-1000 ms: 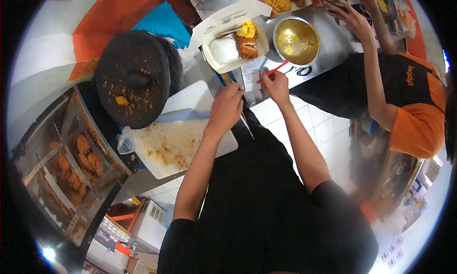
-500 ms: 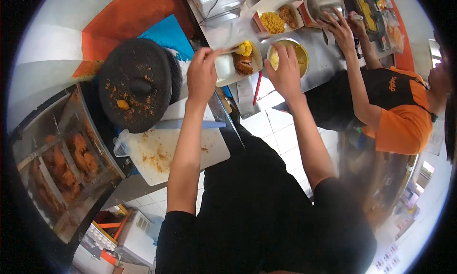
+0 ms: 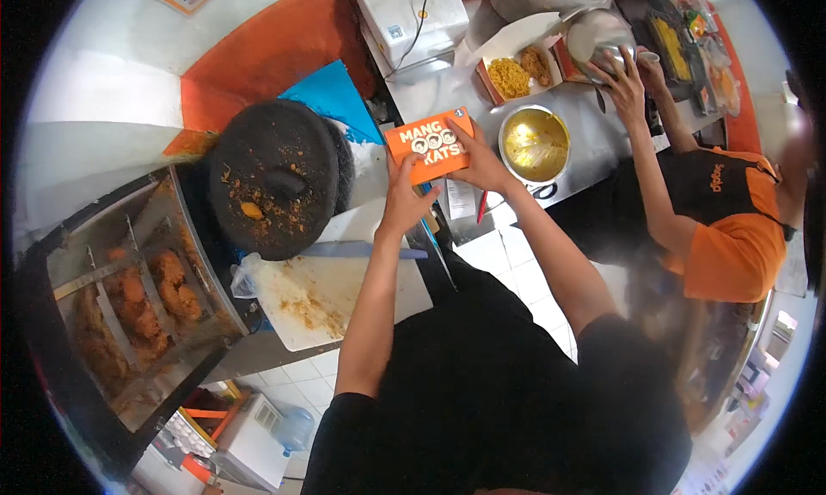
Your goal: The person prepares food orders by assembling takeout containers, placing fried chicken, noodles, and eggs into the boxes, checking receipts and phones on the counter, and packing the meals.
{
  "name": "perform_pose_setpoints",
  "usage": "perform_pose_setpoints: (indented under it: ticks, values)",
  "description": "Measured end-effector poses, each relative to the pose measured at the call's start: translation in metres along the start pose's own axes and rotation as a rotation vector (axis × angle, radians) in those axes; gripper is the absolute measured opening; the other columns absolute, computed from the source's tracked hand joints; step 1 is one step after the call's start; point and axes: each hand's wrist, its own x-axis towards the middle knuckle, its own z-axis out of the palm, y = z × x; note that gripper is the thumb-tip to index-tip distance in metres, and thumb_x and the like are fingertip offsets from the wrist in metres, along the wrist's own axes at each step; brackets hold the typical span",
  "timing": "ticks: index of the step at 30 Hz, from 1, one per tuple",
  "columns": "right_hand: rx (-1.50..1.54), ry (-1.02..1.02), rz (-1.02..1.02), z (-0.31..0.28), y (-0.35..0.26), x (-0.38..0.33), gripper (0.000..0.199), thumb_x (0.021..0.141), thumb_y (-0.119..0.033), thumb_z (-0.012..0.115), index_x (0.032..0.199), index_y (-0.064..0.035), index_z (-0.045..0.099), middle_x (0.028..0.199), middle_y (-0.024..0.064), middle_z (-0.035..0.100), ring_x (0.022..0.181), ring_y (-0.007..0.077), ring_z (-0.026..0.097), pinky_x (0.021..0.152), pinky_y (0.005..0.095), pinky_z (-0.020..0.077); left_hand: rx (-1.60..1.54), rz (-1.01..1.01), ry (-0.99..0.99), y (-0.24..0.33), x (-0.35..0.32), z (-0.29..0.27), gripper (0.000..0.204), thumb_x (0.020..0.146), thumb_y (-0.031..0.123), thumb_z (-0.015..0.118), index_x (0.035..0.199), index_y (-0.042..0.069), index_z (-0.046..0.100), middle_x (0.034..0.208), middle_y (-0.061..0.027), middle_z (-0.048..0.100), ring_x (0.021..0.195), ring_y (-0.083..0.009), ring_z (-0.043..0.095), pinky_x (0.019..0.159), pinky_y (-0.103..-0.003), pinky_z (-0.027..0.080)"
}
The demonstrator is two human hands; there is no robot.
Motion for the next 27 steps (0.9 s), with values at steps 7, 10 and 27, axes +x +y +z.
perform_pose_setpoints:
  ticks: [7, 10, 27]
  values:
    - [0.139, 0.038, 0.127, -0.024, -0.003, -0.009, 0.08, 0.088, -0.028, 0.075, 0.155, -0.0112, 0.035, 0.151, 0.0254, 0.036, 0.14, 0.0361, 0.04, 0.116, 0.0408, 0.0353, -0.105, -0.036, 0.019, 0.003, 0.027, -0.013, 0.063, 0.09, 0.021, 0.075, 0.146, 0.014, 0.047, 0.142, -0.0168, 0.046, 0.128, -0.0282, 0.05, 0.106, -0.039, 0.042]
    - [0.125, 0.124, 0.165, -0.024, -0.005, -0.013, 0.065, 0.098, -0.034, 0.064, 0.153, -0.0098, 0.039, 0.148, 0.0219, 0.044, 0.138, 0.0293, 0.045, 0.113, 0.0383, 0.0383, -0.359, -0.151, 0.028, -0.004, 0.032, -0.02, 0.057, 0.096, 0.023, 0.069, 0.148, 0.017, 0.047, 0.135, -0.0172, 0.049, 0.13, -0.03, 0.046, 0.108, -0.041, 0.038]
    - [0.282, 0.14, 0.015, -0.008, 0.011, -0.039, 0.088, 0.091, -0.017, 0.073, 0.159, -0.0083, 0.018, 0.158, 0.0179, 0.031, 0.148, 0.0282, 0.03, 0.122, 0.0406, 0.0224, -0.693, -0.064, -0.229, -0.022, 0.029, -0.034, 0.098, 0.082, -0.007, 0.076, 0.159, 0.004, 0.017, 0.153, -0.0161, 0.04, 0.143, -0.0242, 0.038, 0.118, -0.038, 0.029]
